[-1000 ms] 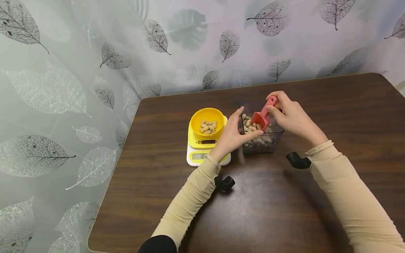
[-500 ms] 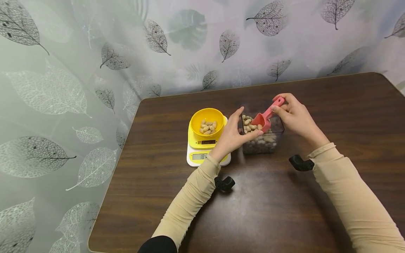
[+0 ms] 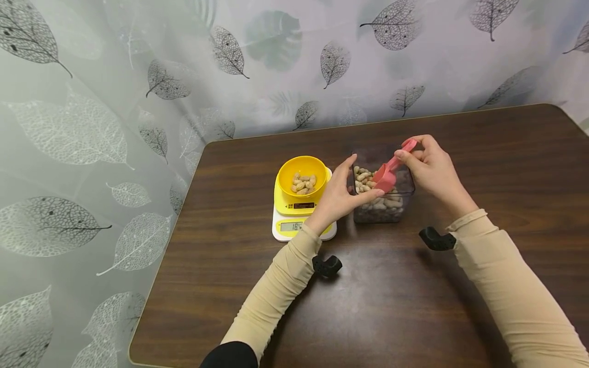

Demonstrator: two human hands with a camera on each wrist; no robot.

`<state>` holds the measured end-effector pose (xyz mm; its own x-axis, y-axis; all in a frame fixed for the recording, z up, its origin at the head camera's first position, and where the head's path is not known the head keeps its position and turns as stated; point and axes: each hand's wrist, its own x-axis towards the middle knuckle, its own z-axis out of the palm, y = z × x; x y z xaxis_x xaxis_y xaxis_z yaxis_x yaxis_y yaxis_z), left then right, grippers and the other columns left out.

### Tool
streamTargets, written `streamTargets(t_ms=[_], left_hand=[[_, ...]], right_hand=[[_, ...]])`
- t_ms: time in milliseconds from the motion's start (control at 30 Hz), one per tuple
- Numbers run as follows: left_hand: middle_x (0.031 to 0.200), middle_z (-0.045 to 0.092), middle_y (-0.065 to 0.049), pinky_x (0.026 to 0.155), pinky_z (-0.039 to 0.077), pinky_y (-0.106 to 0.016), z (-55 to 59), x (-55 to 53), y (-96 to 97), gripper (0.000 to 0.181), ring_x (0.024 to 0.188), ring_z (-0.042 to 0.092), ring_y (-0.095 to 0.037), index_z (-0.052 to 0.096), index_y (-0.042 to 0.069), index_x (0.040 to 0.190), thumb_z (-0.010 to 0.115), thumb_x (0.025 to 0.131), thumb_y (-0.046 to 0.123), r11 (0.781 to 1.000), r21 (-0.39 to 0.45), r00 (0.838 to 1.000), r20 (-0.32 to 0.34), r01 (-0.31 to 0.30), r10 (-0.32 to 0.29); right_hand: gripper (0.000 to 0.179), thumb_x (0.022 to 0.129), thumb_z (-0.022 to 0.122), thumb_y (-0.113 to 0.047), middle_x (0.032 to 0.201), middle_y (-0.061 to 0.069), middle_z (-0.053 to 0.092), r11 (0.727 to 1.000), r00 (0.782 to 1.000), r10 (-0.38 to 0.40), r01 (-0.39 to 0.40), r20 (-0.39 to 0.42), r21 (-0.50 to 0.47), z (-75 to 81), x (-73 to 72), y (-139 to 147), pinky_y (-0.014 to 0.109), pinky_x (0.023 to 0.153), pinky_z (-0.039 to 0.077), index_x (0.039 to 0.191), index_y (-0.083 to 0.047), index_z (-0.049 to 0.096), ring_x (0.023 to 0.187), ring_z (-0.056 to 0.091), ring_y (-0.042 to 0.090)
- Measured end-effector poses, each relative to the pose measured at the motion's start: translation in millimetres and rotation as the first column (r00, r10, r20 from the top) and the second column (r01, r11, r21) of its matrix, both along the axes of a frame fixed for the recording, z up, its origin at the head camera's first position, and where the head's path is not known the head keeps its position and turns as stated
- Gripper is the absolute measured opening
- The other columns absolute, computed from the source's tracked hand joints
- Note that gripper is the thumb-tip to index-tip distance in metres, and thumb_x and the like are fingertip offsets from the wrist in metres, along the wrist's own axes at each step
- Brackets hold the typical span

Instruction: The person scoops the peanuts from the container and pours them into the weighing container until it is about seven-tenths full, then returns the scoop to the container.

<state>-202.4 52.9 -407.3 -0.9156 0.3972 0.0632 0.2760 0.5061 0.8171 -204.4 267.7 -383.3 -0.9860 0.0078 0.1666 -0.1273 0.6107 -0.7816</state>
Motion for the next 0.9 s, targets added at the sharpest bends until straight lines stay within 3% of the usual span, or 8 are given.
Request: streamTargets(t_ms=[167, 433, 667, 800, 900], left_hand=[[0.155, 0.021, 0.008, 0.111, 0.033, -0.042, -0.6, 0.2, 0.1, 0.092, 0.142, 0.024, -0.012, 0.015, 0.036, 0.148, 0.070, 0.075, 0.054, 1.000, 0.005, 1.000, 0.003, -0.009, 0.009], [0.155, 0.021, 0.005, 0.111, 0.033, -0.042, -0.4, -0.2, 2.0, 0.092, 0.142, 0.025, -0.013, 0.015, 0.037, 0.148, 0.069, 0.075, 0.055, 1.000, 0.003, 1.000, -0.003, -0.011, 0.011], [0.155, 0.021, 0.008, 0.110, 0.035, -0.043, -1.3, 0.5, 1.4, 0.091, 0.142, 0.026, -0.013, 0.015, 0.038, 0.147, 0.069, 0.076, 0.054, 1.000, 0.013, 1.000, 0.007, -0.002, 0.002], [0.155, 0.020, 0.009, 0.110, 0.035, -0.044, -1.2, 0.5, 1.4, 0.090, 0.142, 0.025, -0.014, 0.015, 0.037, 0.148, 0.068, 0.076, 0.054, 1.000, 0.025, 1.000, 0.006, 0.005, -0.005], [0.155, 0.020, 0.009, 0.111, 0.034, -0.044, -1.5, 0.6, 1.7, 0.090, 0.142, 0.024, -0.013, 0.015, 0.037, 0.148, 0.069, 0.076, 0.053, 1.000, 0.028, 1.000, 0.007, 0.002, -0.002]], right_hand=[[0.023, 0.094, 0.051, -0.037, 0.061, -0.036, 0.055, 1.000, 1.000, -0.006, 0.006, -0.013, -0.003, 0.0, 0.8, -2.6, 0.029, 0.040, 0.027, 0.109, -0.024, 0.038, 0.045, 0.041, 0.001], [0.029, 0.097, 0.048, -0.027, 0.054, -0.003, 0.042, 0.996, 0.996, 0.084, -0.084, -0.008, 0.004, 0.0, 6.1, 1.6, 0.032, 0.037, 0.025, 0.119, -0.011, 0.039, 0.040, 0.029, 0.011], [0.021, 0.098, 0.045, -0.015, 0.057, -0.006, 0.040, 0.979, 0.983, 0.181, -0.181, -0.009, -0.099, -1.1, 7.0, 8.2, 0.032, 0.038, 0.022, 0.117, -0.021, 0.038, 0.039, 0.025, 0.008], [0.020, 0.098, 0.046, -0.017, 0.057, -0.006, 0.040, 0.982, 0.988, 0.156, -0.157, -0.023, -0.108, -2.4, 6.9, 7.2, 0.032, 0.038, 0.022, 0.115, -0.025, 0.038, 0.039, 0.026, 0.009], [0.018, 0.097, 0.048, -0.026, 0.055, -0.008, 0.043, 0.994, 0.996, 0.090, -0.092, -0.027, -0.064, -3.7, 5.1, 4.3, 0.031, 0.038, 0.025, 0.113, -0.024, 0.040, 0.040, 0.028, 0.009]])
